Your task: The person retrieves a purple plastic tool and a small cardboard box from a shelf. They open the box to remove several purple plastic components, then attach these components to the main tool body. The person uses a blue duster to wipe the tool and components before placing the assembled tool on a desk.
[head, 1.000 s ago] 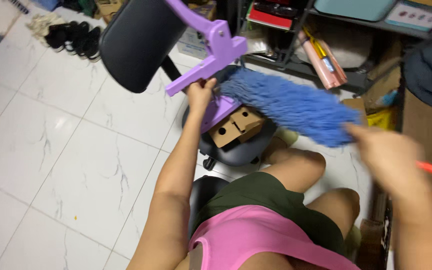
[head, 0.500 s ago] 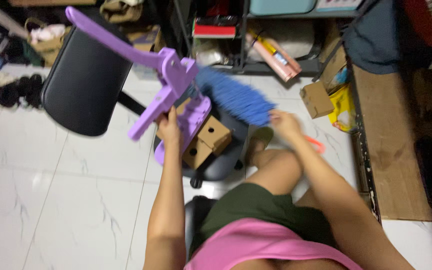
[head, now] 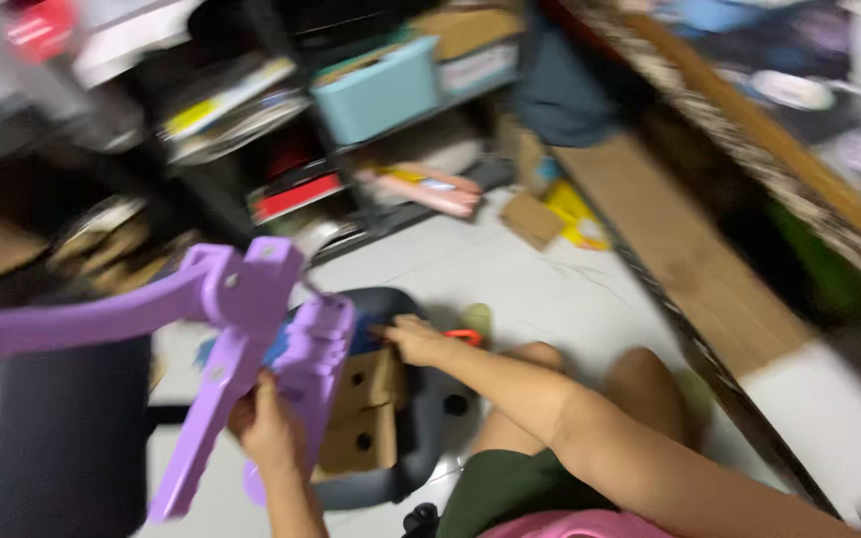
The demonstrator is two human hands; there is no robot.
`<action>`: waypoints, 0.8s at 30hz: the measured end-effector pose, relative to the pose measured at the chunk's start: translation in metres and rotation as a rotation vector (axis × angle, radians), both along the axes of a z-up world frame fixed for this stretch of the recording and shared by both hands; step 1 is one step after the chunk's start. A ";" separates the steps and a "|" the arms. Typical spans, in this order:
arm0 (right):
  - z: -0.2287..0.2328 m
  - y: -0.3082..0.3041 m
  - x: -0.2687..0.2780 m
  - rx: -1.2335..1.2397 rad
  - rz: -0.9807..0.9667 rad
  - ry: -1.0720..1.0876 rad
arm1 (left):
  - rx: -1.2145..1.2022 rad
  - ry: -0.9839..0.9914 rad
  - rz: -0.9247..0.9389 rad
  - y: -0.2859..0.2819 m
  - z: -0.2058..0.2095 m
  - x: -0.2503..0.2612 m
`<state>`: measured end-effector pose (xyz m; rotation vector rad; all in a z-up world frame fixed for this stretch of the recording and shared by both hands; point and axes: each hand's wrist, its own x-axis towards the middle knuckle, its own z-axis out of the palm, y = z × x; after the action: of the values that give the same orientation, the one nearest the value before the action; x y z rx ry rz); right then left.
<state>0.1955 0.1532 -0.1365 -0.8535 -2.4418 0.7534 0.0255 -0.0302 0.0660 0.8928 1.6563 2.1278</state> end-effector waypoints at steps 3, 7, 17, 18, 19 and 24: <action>0.043 -0.009 0.053 0.235 -0.117 0.223 | 0.105 0.007 -0.161 0.024 0.013 0.032; 0.097 -0.047 0.192 -0.193 -0.342 0.055 | 0.212 -0.058 -0.456 0.061 0.032 0.103; 0.285 -0.279 0.513 0.709 -1.349 0.199 | 0.150 -0.166 -1.066 0.075 0.109 0.373; 0.302 -0.299 0.532 0.728 -1.471 0.190 | 0.125 -0.162 -1.097 0.070 0.115 0.399; 0.316 -0.318 0.549 0.746 -1.588 0.186 | 0.101 -0.154 -1.123 0.063 0.118 0.422; 0.348 -0.363 0.618 0.866 -1.660 -0.188 | -0.023 -0.259 -1.272 0.030 0.125 0.527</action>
<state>0.8136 -0.2101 0.2114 -1.9294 -1.0779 -0.9017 0.5520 0.0002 0.1911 1.1408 0.6063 1.2187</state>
